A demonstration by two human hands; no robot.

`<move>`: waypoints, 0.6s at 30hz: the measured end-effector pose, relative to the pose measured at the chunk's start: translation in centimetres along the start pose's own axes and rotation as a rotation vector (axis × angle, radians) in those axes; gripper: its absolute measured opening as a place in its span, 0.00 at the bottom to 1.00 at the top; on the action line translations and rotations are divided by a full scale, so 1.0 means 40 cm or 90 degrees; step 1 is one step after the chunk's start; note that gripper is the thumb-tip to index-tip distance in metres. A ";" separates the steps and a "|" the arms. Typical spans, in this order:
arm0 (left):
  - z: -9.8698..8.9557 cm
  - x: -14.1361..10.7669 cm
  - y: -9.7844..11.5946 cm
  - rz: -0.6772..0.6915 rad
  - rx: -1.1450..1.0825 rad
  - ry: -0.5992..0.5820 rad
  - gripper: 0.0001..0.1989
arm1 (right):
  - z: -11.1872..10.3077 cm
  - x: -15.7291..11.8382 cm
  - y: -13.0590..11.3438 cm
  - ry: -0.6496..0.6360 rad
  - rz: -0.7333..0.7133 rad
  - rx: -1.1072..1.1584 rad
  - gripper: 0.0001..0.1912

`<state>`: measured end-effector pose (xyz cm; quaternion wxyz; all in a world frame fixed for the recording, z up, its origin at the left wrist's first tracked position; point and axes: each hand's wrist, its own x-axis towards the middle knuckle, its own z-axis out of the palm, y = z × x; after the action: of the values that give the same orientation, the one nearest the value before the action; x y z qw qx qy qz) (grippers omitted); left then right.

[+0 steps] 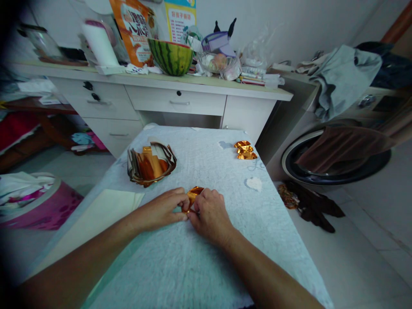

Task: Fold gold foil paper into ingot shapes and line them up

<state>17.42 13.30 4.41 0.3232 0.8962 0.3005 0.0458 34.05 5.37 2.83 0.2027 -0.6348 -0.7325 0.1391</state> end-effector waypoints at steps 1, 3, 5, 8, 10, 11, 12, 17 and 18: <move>0.000 0.000 0.001 0.000 0.000 -0.001 0.04 | 0.001 -0.001 0.001 0.004 -0.001 -0.012 0.06; -0.003 0.000 0.004 -0.001 -0.002 -0.006 0.04 | 0.001 -0.002 0.003 0.010 -0.002 -0.035 0.08; -0.007 -0.001 0.010 -0.004 -0.005 -0.008 0.04 | -0.001 -0.004 0.008 0.015 0.002 -0.049 0.10; -0.012 -0.003 0.016 -0.016 -0.010 -0.012 0.04 | -0.006 -0.006 0.019 0.023 0.011 -0.061 0.14; -0.012 -0.003 0.017 -0.019 -0.011 -0.015 0.04 | -0.011 -0.007 0.028 0.026 0.019 -0.067 0.16; -0.011 -0.003 0.016 -0.018 -0.012 -0.014 0.04 | -0.013 -0.007 0.032 0.024 0.022 -0.070 0.17; -0.009 -0.003 0.014 -0.015 -0.012 -0.011 0.04 | -0.016 -0.007 0.037 0.021 0.026 -0.074 0.18; -0.005 -0.004 0.009 -0.007 -0.006 -0.004 0.03 | -0.028 -0.003 0.058 0.011 0.051 -0.092 0.19; -0.005 -0.005 0.010 -0.008 -0.004 -0.006 0.02 | -0.030 -0.004 0.062 0.011 0.055 -0.090 0.19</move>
<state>17.41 13.07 4.83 0.3280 0.8934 0.3044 0.0404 36.80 5.54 2.72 0.1575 -0.6798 -0.7105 0.0904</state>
